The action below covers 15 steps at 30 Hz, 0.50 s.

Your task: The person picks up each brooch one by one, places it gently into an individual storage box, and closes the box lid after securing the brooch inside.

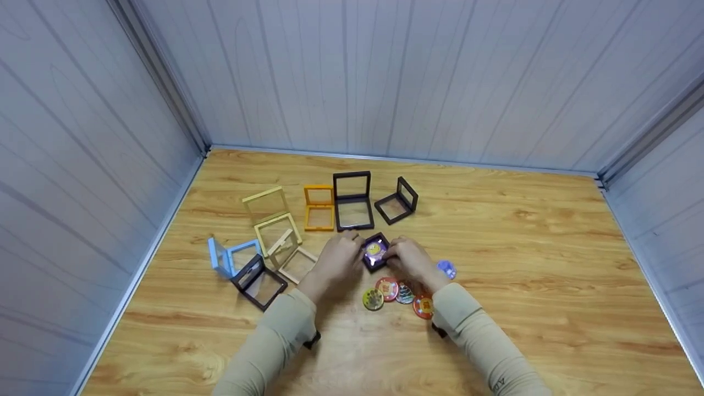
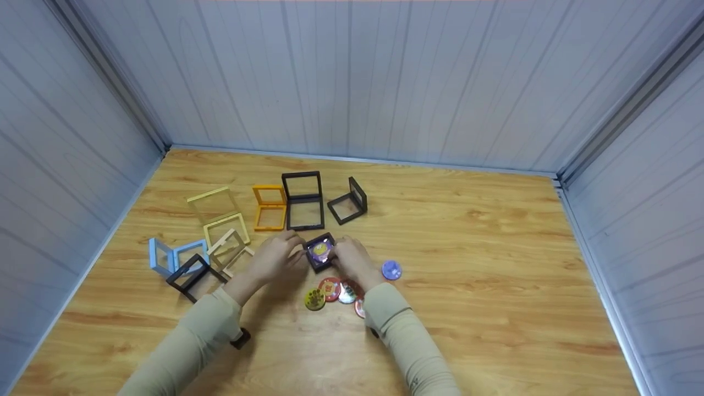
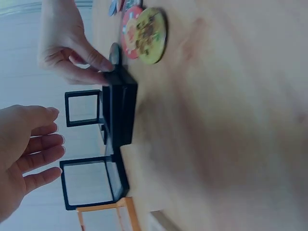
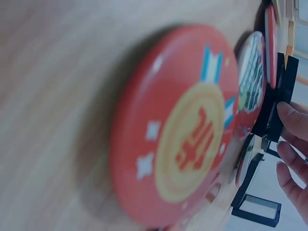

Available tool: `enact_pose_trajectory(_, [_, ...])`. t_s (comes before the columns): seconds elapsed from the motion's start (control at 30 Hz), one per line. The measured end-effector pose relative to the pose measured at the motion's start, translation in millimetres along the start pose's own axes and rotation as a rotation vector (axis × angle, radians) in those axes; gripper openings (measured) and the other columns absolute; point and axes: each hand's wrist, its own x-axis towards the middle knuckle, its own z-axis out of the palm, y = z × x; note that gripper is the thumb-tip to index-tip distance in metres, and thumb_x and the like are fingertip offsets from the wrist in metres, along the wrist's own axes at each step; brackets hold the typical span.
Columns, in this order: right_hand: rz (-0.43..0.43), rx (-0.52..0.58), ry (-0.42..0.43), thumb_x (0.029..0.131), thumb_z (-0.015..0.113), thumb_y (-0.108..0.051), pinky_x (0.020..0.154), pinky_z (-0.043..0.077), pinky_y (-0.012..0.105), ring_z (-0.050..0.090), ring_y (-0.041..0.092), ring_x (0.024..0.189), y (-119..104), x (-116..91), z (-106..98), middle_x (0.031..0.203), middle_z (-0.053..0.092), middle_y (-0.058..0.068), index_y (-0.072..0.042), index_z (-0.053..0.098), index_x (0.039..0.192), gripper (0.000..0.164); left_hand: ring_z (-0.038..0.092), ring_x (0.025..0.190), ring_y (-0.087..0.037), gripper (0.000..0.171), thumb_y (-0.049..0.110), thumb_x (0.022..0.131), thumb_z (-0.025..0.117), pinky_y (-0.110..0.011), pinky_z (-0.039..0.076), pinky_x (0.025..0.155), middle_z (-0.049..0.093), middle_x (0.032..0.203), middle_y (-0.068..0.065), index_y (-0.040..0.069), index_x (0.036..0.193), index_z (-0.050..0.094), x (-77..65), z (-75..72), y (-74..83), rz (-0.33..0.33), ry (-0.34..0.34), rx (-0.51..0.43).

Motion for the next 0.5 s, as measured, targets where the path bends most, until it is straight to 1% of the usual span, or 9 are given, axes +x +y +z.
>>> enact_pose_trajectory(0.1, [0.038, 0.002, 0.004, 0.074, 0.066, 0.000, 0.073, 0.046, 0.033, 0.056, 0.021, 0.080, 4, -1, -2, 0.083, 0.062, 0.006, -0.005, 0.071, 0.084, 0.012, 0.055, 0.079, -0.023, 0.012, 0.010, 0.080, 0.060, -0.035, 0.046, 0.077, 0.058, 0.085, -0.010, 0.000, 0.086, 0.062, 12.1, -4.8, -1.2, 0.043, -0.001, 0.049])
enact_pose_trajectory(0.2, [0.058, -0.011, 0.010, 0.074, 0.067, 0.000, 0.074, 0.046, 0.034, 0.057, 0.022, 0.081, 8, -2, -5, 0.084, 0.063, 0.006, -0.005, 0.071, 0.084, 0.011, 0.056, 0.076, -0.023, 0.011, 0.010, 0.080, 0.061, -0.033, 0.046, 0.074, 0.057, 0.082, -0.010, 0.000, 0.084, 0.062, 24.5, -8.3, -2.0, 0.068, 0.008, 0.079])
enact_pose_trajectory(0.3, [0.059, -0.033, 0.023, 0.074, 0.067, -0.001, 0.074, 0.045, 0.035, 0.057, 0.022, 0.081, 13, -4, -7, 0.084, 0.063, 0.007, -0.004, 0.071, 0.083, 0.010, 0.057, 0.072, -0.022, 0.010, 0.011, 0.081, 0.060, -0.033, 0.047, 0.068, 0.057, 0.080, -0.009, 0.001, 0.083, 0.062, 36.9, -10.8, -2.4, 0.072, 0.009, 0.106])
enact_pose_trajectory(0.37, [0.068, -0.042, 0.035, 0.074, 0.067, -0.001, 0.074, 0.045, 0.036, 0.056, 0.023, 0.081, 15, -6, -9, 0.083, 0.063, 0.006, -0.004, 0.071, 0.082, 0.010, 0.058, 0.071, -0.023, 0.010, 0.011, 0.082, 0.059, -0.032, 0.049, 0.064, 0.058, 0.083, -0.010, 0.001, 0.084, 0.061, 45.0, -12.3, -1.9, 0.066, 0.000, 0.115])
enact_pose_trajectory(0.43, [0.090, -0.038, 0.037, 0.074, 0.067, -0.001, 0.074, 0.045, 0.036, 0.056, 0.023, 0.081, 17, -8, -10, 0.084, 0.063, 0.007, -0.004, 0.071, 0.082, 0.010, 0.058, 0.074, -0.023, 0.011, 0.010, 0.082, 0.058, -0.031, 0.049, 0.064, 0.058, 0.087, -0.010, 0.001, 0.087, 0.061, 53.5, -13.7, -0.8, 0.068, -0.016, 0.132])
enact_pose_trajectory(0.5, [0.115, -0.032, 0.034, 0.074, 0.067, -0.001, 0.075, 0.045, 0.037, 0.056, 0.024, 0.082, 19, -9, -12, 0.085, 0.063, 0.007, -0.004, 0.071, 0.082, 0.010, 0.058, 0.080, -0.023, 0.014, 0.010, 0.082, 0.059, -0.031, 0.049, 0.068, 0.058, 0.092, -0.011, 0.000, 0.091, 0.062, 62.3, -14.3, 0.4, 0.082, -0.028, 0.152])
